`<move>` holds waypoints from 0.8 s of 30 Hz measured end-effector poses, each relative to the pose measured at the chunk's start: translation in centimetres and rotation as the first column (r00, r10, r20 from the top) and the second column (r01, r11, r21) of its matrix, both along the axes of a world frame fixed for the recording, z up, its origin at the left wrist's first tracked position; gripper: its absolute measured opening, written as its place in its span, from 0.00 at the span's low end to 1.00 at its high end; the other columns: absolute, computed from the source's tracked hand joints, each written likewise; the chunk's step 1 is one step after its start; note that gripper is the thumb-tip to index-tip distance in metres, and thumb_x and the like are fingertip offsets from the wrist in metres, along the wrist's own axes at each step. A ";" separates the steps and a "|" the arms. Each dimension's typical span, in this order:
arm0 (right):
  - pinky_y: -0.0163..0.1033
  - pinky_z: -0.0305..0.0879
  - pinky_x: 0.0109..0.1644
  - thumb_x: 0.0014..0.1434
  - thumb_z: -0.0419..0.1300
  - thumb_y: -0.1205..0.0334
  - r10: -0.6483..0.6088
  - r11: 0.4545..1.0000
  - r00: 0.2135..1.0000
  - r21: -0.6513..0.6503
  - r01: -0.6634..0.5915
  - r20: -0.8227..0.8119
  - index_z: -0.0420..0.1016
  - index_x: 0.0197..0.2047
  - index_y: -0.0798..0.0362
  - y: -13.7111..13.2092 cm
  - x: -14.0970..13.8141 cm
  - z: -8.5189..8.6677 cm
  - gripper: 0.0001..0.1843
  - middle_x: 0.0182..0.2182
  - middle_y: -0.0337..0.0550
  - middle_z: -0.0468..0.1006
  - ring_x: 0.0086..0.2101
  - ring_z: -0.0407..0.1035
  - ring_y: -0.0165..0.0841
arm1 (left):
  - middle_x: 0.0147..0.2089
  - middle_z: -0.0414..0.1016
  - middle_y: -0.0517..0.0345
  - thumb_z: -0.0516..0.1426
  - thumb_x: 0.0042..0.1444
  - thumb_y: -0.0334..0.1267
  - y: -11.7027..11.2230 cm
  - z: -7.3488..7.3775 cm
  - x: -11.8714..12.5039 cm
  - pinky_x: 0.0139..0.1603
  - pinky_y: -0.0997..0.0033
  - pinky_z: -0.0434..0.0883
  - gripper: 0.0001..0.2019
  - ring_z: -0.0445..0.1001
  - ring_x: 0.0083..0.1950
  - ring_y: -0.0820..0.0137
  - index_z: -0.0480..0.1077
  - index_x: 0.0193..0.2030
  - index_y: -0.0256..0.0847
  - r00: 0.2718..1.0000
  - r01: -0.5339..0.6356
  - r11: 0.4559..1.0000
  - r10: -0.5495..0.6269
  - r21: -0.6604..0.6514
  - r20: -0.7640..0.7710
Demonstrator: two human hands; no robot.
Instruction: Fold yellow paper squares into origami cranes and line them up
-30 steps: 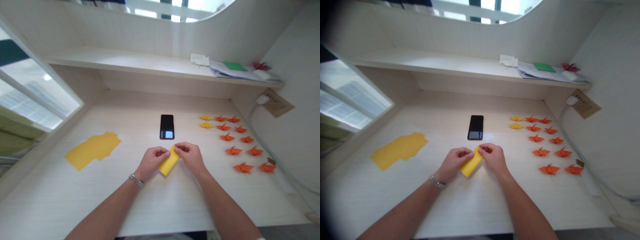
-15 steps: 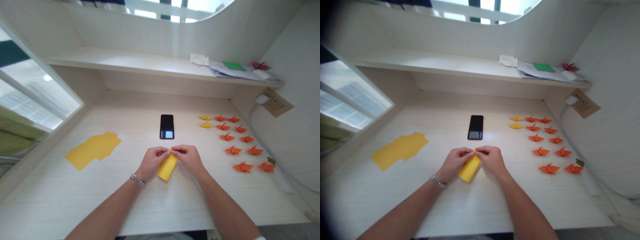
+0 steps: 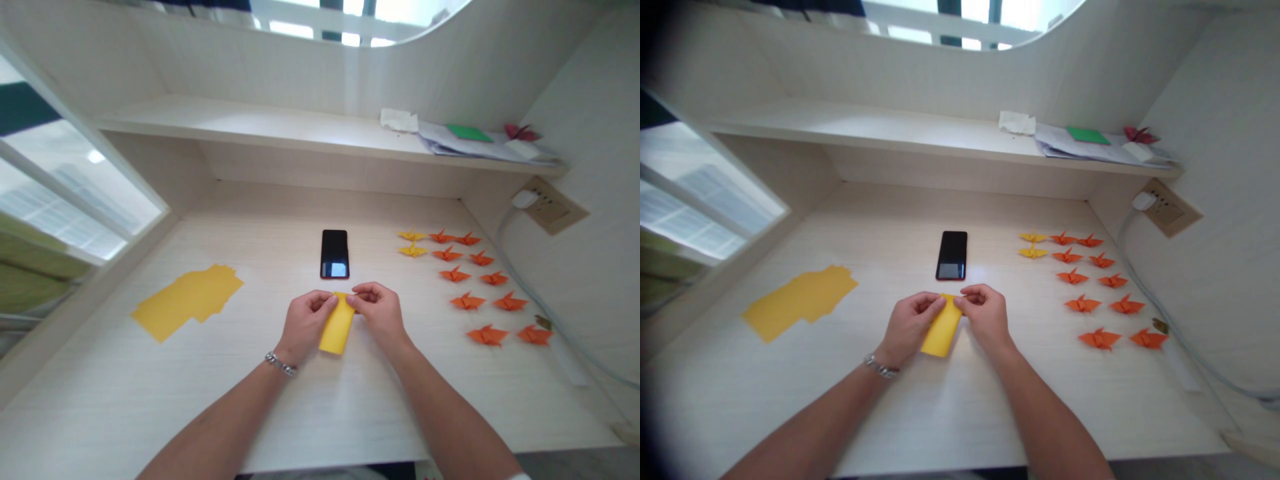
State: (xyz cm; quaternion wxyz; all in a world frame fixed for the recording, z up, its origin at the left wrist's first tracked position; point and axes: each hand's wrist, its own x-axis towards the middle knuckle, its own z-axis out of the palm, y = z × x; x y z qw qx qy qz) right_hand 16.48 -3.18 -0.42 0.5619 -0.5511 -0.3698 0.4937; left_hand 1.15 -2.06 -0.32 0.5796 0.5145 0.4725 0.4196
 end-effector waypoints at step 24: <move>0.34 0.66 0.26 0.48 0.64 0.50 0.068 0.996 0.997 -0.060 -0.070 -0.032 0.74 0.30 0.56 0.0 -1.3 -0.8 0.16 0.25 0.42 0.76 0.25 0.69 0.31 | 0.34 0.79 0.50 0.62 0.49 0.46 0.1 -0.4 0.1 0.30 0.72 0.72 0.15 0.76 0.31 0.67 0.74 0.36 0.34 0.988 -0.146 0.989 0.146 -0.003 0.055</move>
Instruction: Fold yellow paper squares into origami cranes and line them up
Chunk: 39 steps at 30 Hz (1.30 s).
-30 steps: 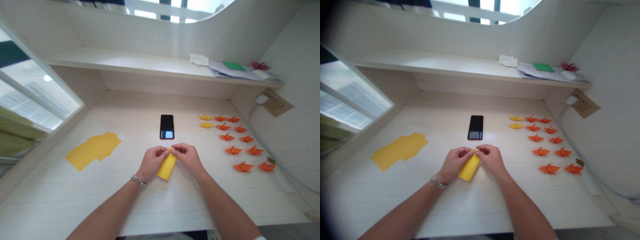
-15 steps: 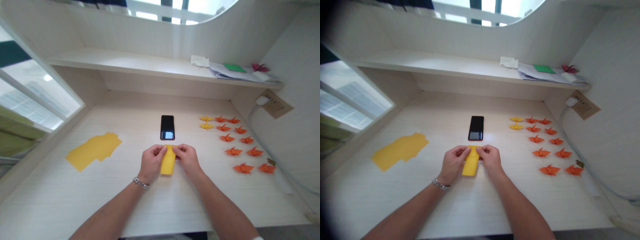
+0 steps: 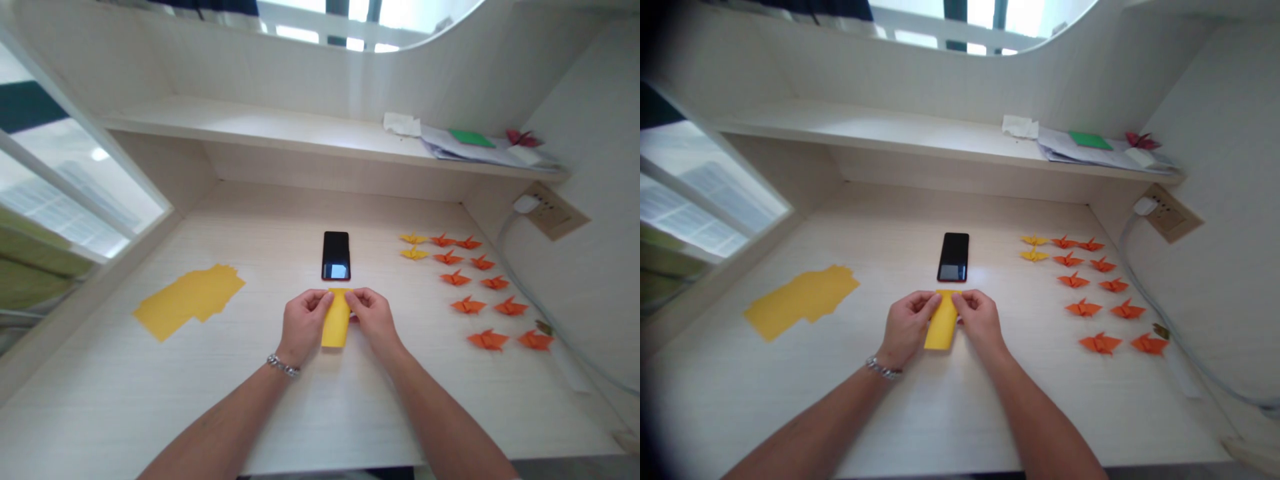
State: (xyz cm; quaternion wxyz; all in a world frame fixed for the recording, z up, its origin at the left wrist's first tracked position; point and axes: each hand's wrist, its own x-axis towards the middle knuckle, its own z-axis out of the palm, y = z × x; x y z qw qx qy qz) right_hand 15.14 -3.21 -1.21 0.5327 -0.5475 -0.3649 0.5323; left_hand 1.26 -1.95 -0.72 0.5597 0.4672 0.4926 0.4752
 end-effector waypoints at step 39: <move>0.35 0.64 0.26 0.46 0.65 0.47 -0.060 0.998 0.979 0.038 0.054 0.194 0.76 0.27 0.57 0.4 1.4 -0.3 0.19 0.22 0.43 0.77 0.23 0.68 0.32 | 0.27 0.78 0.51 0.63 0.48 0.46 0.2 0.5 -0.1 0.25 0.75 0.73 0.15 0.75 0.24 0.71 0.75 0.33 0.32 0.979 0.206 0.959 -0.202 -0.193 0.040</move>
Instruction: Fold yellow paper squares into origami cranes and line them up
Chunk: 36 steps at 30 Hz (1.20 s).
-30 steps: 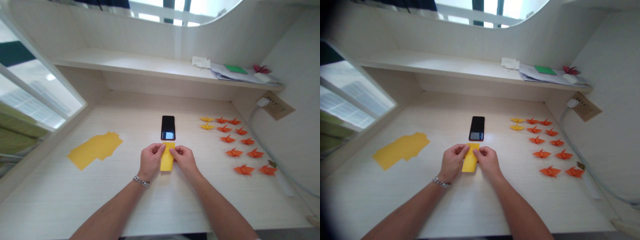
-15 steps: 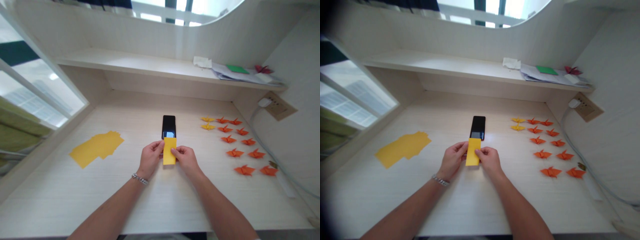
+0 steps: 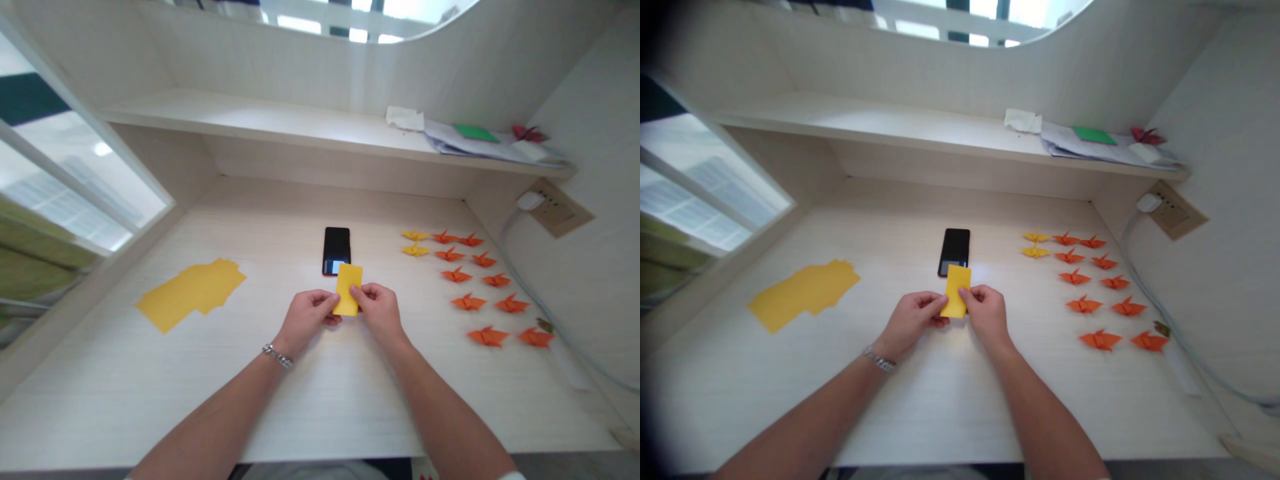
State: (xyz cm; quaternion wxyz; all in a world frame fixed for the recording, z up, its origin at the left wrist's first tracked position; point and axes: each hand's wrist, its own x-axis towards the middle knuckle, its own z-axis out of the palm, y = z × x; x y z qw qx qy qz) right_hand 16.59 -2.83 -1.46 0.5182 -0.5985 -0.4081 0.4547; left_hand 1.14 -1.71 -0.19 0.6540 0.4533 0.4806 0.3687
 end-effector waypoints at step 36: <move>0.33 0.62 0.22 0.43 0.66 0.47 0.007 0.996 1.000 -0.092 -0.006 0.009 0.76 0.25 0.59 -0.1 -0.6 0.1 0.20 0.19 0.42 0.75 0.19 0.66 0.29 | 0.24 0.76 0.54 0.62 0.50 0.47 0.4 -0.7 -0.3 0.28 0.75 0.71 0.16 0.74 0.24 0.72 0.73 0.34 0.32 0.999 0.044 0.999 -0.043 -0.012 0.032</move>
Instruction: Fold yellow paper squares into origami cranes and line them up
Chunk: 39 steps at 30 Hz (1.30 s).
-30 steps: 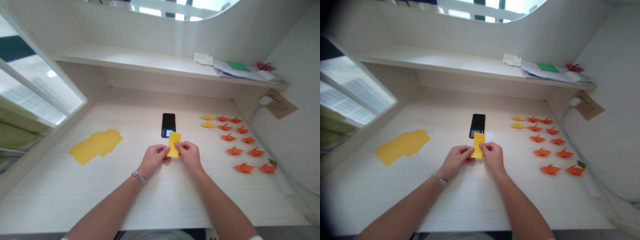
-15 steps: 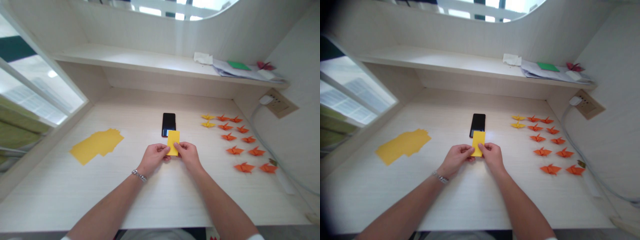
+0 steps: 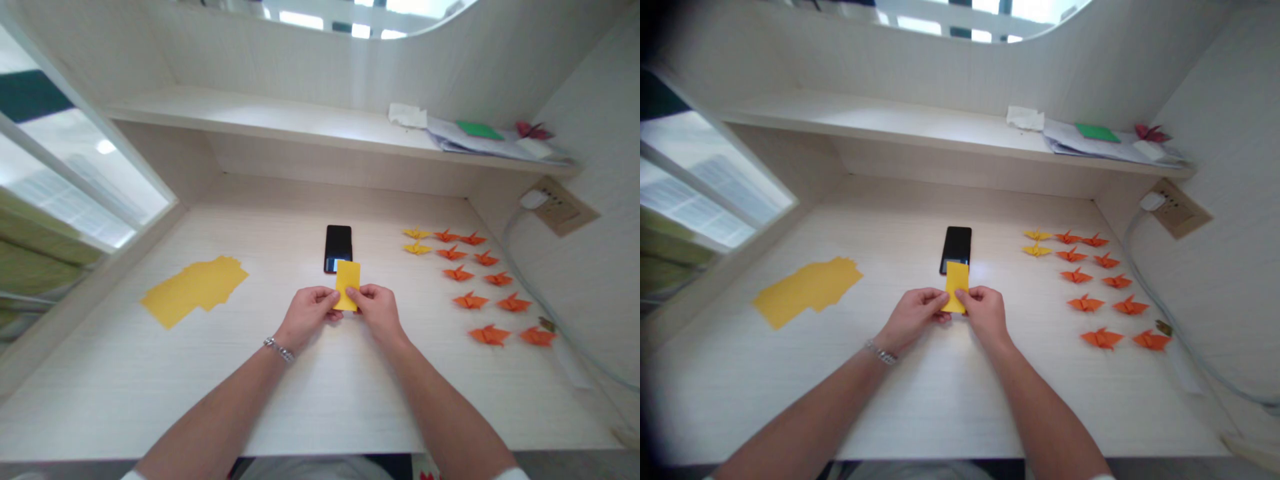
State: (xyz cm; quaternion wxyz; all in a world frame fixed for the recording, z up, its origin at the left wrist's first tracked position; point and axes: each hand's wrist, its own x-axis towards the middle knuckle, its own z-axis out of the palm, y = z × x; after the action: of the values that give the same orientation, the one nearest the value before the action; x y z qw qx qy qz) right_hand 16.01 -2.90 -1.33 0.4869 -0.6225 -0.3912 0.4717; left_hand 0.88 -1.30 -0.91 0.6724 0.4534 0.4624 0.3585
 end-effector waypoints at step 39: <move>0.32 0.60 0.21 0.46 0.65 0.45 0.077 0.996 0.988 -0.028 -0.081 -0.137 0.73 0.27 0.57 0.0 -0.4 -0.3 0.21 0.19 0.42 0.75 0.18 0.65 0.27 | 0.27 0.77 0.51 0.65 0.45 0.43 -0.2 0.5 0.1 0.27 0.73 0.72 0.15 0.75 0.25 0.70 0.72 0.33 0.32 0.988 -0.153 0.987 0.154 0.050 -0.022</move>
State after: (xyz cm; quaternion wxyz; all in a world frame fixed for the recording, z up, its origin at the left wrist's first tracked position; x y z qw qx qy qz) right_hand 15.64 -2.95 -1.66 0.4829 -0.5809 -0.3736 0.5383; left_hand 0.97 -1.47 -0.40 0.6258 0.4372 0.4957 0.4143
